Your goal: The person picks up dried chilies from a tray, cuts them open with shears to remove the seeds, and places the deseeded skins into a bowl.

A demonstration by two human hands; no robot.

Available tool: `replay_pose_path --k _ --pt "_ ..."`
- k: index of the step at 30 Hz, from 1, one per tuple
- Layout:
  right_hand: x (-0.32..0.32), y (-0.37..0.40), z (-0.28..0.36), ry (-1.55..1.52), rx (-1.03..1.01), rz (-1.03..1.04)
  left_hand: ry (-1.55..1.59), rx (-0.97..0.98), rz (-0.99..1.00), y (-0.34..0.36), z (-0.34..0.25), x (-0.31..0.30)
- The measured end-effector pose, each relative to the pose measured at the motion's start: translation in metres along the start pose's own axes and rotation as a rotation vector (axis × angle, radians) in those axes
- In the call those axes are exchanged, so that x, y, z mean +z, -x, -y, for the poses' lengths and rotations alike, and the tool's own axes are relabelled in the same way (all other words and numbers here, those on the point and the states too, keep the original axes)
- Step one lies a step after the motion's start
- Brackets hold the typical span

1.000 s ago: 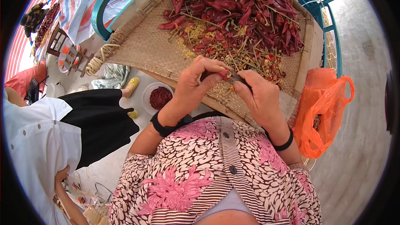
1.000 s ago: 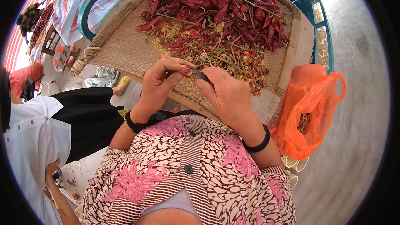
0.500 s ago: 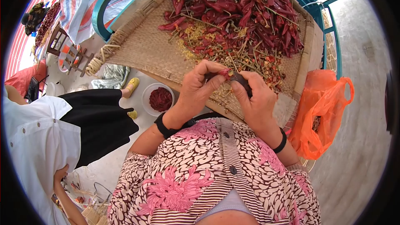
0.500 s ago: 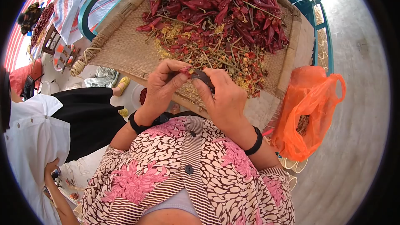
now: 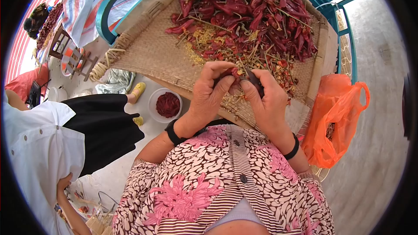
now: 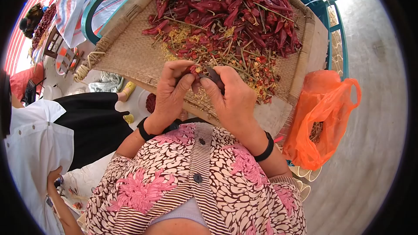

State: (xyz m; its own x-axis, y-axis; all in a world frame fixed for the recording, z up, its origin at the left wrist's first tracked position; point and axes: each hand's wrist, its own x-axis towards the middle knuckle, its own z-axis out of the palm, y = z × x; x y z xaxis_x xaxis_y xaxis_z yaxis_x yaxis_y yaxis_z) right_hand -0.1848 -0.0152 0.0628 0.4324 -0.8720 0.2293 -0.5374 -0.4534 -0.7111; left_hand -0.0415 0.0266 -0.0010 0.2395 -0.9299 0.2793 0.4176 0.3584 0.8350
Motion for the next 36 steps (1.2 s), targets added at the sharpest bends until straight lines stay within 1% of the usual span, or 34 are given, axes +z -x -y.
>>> replay_pose_path --k 4,7,10,13,16,19,22,25,28,31,34,36 --pt "-0.004 -0.005 -0.001 0.021 -0.06 0.08 -0.034 -0.007 0.016 0.001 0.003 -0.008" --pt "-0.007 -0.009 -0.007 -0.023 -0.033 0.179 -0.053 -0.01 0.022 0.002 0.004 -0.01" --pt "-0.005 -0.01 -0.014 0.11 -0.172 0.137 -0.058 -0.075 0.026 0.002 0.003 -0.013" --pt "-0.008 -0.012 -0.015 0.138 -0.248 0.165 0.005 -0.123 0.046 0.003 0.001 -0.014" --pt "-0.013 -0.016 -0.018 0.174 -0.376 0.166 0.059 -0.198 0.075 0.003 0.001 -0.015" --pt "-0.014 -0.01 -0.023 0.183 -0.346 0.22 0.163 -0.331 0.159 0.001 -0.001 -0.023" --pt "-0.013 -0.002 -0.024 -0.146 -0.138 0.379 0.135 -0.404 0.222 0.001 -0.005 -0.028" --pt "-0.014 0.002 -0.021 -0.736 0.289 0.61 0.258 -0.413 0.265 -0.002 -0.005 -0.028" --pt "-0.019 0.002 -0.019 -1.138 0.582 0.734 0.334 -0.488 0.273 -0.004 -0.008 -0.029" --pt "-0.016 0.003 -0.022 -0.939 0.55 0.646 0.306 -0.421 0.279 -0.006 -0.002 -0.03" --pt "-0.004 0.007 -0.015 -0.221 -0.004 0.258 0.127 -0.471 0.294 -0.004 -0.002 -0.029" --pt "-0.009 0.004 -0.015 -0.166 -0.013 0.315 0.158 -0.468 0.272 -0.003 -0.002 -0.027"
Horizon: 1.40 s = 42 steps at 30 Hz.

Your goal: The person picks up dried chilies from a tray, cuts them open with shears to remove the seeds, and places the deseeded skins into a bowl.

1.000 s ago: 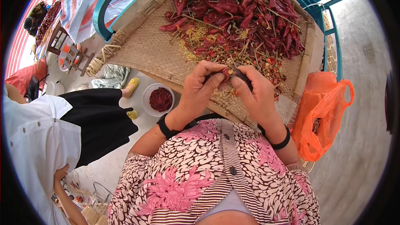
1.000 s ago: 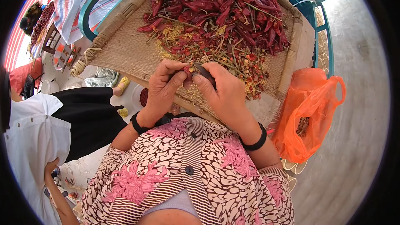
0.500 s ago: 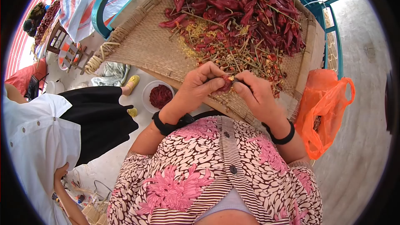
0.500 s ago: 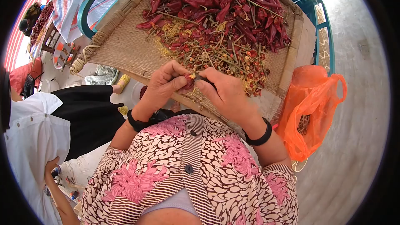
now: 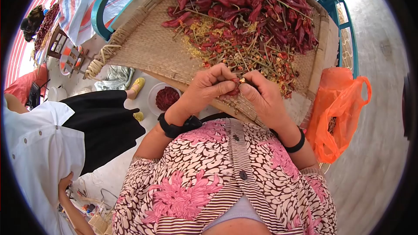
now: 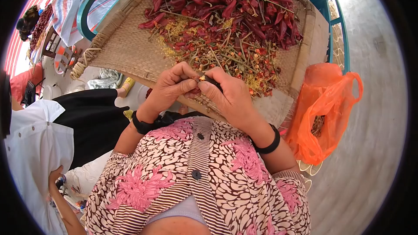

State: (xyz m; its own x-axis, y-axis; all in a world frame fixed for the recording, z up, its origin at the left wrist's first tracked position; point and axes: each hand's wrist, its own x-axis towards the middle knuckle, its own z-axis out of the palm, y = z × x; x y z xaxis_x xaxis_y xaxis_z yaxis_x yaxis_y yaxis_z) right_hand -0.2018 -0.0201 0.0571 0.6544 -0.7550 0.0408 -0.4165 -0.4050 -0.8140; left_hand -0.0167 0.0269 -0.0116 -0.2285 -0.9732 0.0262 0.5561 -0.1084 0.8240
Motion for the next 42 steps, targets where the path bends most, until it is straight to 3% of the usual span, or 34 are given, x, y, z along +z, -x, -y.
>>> replay_pose_path --k 4,7,10,13,16,20,23,26,28,29,31,33,34,36,39,40,42 --pt "-0.007 -0.004 0.001 0.176 0.037 0.107 -0.08 0.02 -0.037 -0.001 0.003 0.0" --pt "-0.008 -0.005 -0.006 -0.413 0.248 0.275 -0.188 0.081 0.029 0.003 -0.001 -0.002" --pt "-0.011 -0.003 -0.011 -0.933 0.538 0.417 -0.071 -0.008 0.047 0.006 -0.005 -0.003" --pt "-0.008 0.0 -0.009 -1.307 0.605 0.419 0.067 0.023 0.137 0.005 -0.003 -0.007" --pt "-0.01 -0.006 -0.012 -1.458 0.379 0.287 0.052 0.025 0.243 0.001 0.007 -0.005" --pt "-0.018 -0.007 -0.032 -1.849 0.42 0.383 0.059 0.0 0.134 0.004 -0.001 0.0" --pt "-0.017 -0.006 -0.024 -1.381 0.675 0.127 -0.033 0.011 0.08 0.006 -0.006 0.0" --pt "-0.023 -0.002 -0.028 -1.261 0.613 0.077 -0.127 0.003 0.062 0.021 -0.017 -0.005" --pt "-0.024 0.0 -0.033 -0.679 0.551 0.009 -0.13 -0.024 0.116 0.045 -0.029 -0.022" --pt "-0.024 -0.001 -0.04 -0.389 0.514 -0.031 -0.089 -0.143 0.071 0.06 -0.035 -0.03" --pt "-0.029 -0.001 -0.066 0.05 0.462 -0.047 -0.428 -0.184 0.098 0.078 -0.045 -0.051" --pt "-0.033 0.0 -0.071 0.618 0.311 -0.06 -0.52 -0.368 -0.014 0.101 -0.026 -0.086" --pt "-0.033 -0.003 -0.064 0.591 0.325 -0.121 -0.633 -0.427 -0.047 0.11 -0.013 -0.107" --pt "-0.039 -0.012 -0.047 0.658 0.41 -0.049 -0.741 -0.505 -0.16 0.127 0.023 -0.153" --pt "-0.04 -0.024 -0.055 0.728 0.432 -0.137 -0.873 -0.542 -0.315 0.156 0.116 -0.243" --pt "-0.04 -0.028 -0.061 0.747 0.421 -0.197 -0.94 -0.551 -0.356 0.161 0.139 -0.261" --pt "-0.048 -0.04 -0.067 0.791 0.411 -0.095 -0.959 -0.66 -0.406 0.154 0.149 -0.271"
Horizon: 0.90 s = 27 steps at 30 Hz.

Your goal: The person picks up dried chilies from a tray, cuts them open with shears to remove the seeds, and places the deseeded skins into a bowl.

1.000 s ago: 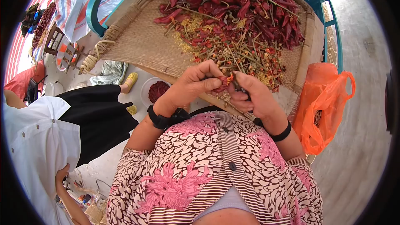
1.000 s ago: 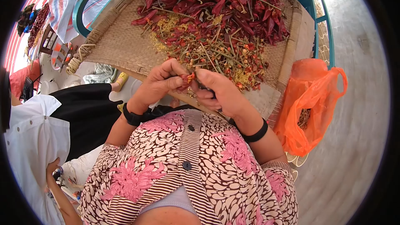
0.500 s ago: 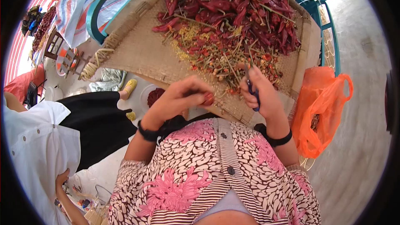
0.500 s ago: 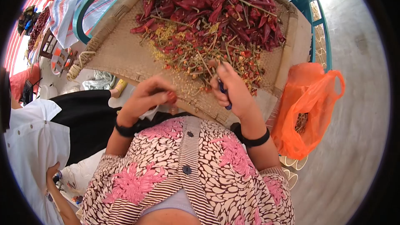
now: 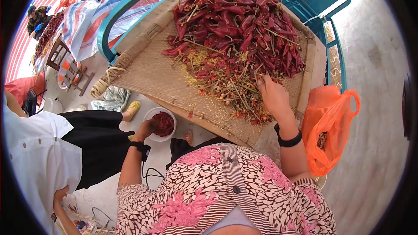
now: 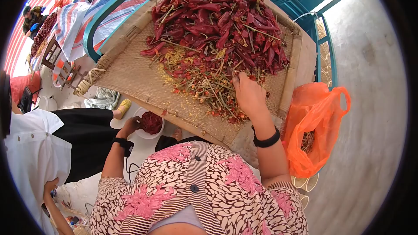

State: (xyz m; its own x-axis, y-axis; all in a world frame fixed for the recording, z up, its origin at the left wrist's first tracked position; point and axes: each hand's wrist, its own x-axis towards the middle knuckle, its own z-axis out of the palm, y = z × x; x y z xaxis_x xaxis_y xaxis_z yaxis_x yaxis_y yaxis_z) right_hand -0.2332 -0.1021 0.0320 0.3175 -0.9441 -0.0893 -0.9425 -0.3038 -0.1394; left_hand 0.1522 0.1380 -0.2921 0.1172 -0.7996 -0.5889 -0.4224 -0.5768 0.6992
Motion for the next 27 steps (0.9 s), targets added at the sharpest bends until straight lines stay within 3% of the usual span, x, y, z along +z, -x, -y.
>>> replay_pose_path --k 1,5,8,11,14,17,18,21,22,25,27 --pt "-0.002 -0.004 0.0 0.031 -0.021 0.039 -0.017 -0.056 0.0 -0.008 0.007 0.004" --pt "-0.006 -0.007 0.006 -0.033 -0.051 0.037 -0.205 0.065 -0.236 -0.026 0.036 0.026" --pt "0.009 -0.01 -0.004 -0.046 -0.043 0.011 -0.315 0.05 -0.361 -0.025 0.02 0.032" --pt "0.014 -0.01 -0.009 -0.167 -0.074 -0.033 -0.326 0.382 -0.283 -0.065 0.064 0.047" --pt "0.006 -0.005 -0.001 -0.219 -0.072 0.003 -0.496 0.368 0.117 0.019 -0.072 0.006" --pt "0.005 0.0 0.001 -0.149 -0.113 0.034 -0.243 0.473 0.144 0.072 -0.122 -0.004" --pt "0.001 0.003 0.004 -0.102 -0.13 0.053 -0.242 0.386 0.174 0.097 -0.155 -0.014" --pt "-0.015 0.01 0.013 -0.036 -0.093 0.167 -0.184 0.481 0.332 0.137 -0.216 -0.028" --pt "-0.018 0.013 0.014 -0.026 -0.067 0.214 -0.156 0.555 0.306 0.148 -0.237 -0.032" --pt "0.01 0.013 -0.01 -0.137 0.015 -0.074 -0.181 0.777 0.217 0.159 -0.297 -0.032" --pt "0.021 0.012 -0.021 -0.08 -0.089 -0.205 -0.344 0.921 0.137 0.148 -0.334 -0.026"
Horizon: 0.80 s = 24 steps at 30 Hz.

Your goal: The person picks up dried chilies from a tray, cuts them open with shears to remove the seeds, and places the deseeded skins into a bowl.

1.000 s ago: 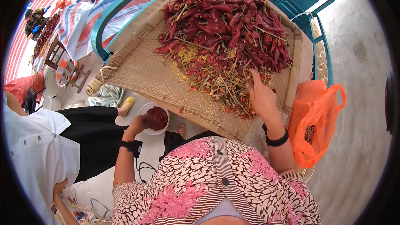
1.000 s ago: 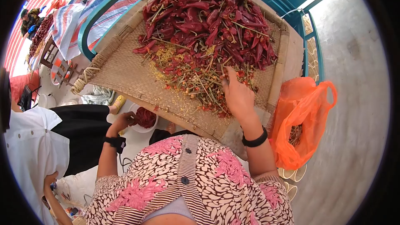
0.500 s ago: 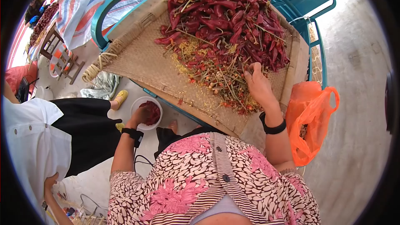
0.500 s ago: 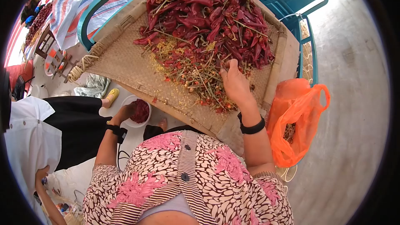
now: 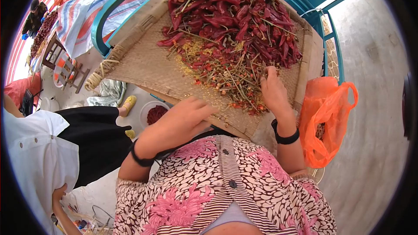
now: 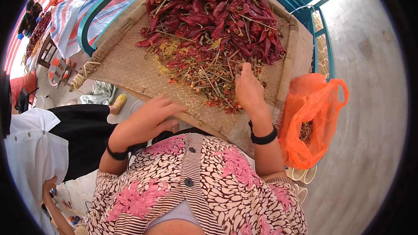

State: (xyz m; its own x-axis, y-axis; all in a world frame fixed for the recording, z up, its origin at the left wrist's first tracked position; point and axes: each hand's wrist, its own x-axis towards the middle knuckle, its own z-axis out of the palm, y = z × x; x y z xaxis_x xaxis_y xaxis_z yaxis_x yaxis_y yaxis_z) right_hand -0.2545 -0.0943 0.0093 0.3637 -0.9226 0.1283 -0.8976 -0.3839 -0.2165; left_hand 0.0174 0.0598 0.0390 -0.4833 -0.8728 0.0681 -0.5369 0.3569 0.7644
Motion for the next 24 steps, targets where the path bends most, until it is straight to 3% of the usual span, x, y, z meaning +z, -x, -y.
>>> replay_pose_path --k 4,7,10,17,20,24 --pt "-0.005 -0.002 0.014 -0.124 -0.073 -0.072 -0.361 0.199 -0.179 -0.085 0.017 0.027" --pt "-0.003 -0.006 0.011 -0.03 -0.003 0.174 -0.535 0.127 -0.152 -0.129 0.039 0.054" --pt "-0.009 0.002 -0.003 0.105 0.113 0.152 -0.615 0.078 -0.045 -0.124 0.049 0.046" --pt "-0.032 0.023 -0.032 0.089 0.23 0.192 -0.551 -0.158 -0.09 -0.084 0.053 0.017" --pt "-0.041 0.029 -0.035 -0.002 0.318 0.174 -0.634 -0.013 -0.209 -0.07 0.046 0.017" --pt "-0.049 0.024 -0.028 -0.013 0.44 0.024 -0.474 0.164 -0.124 -0.056 0.011 0.03"
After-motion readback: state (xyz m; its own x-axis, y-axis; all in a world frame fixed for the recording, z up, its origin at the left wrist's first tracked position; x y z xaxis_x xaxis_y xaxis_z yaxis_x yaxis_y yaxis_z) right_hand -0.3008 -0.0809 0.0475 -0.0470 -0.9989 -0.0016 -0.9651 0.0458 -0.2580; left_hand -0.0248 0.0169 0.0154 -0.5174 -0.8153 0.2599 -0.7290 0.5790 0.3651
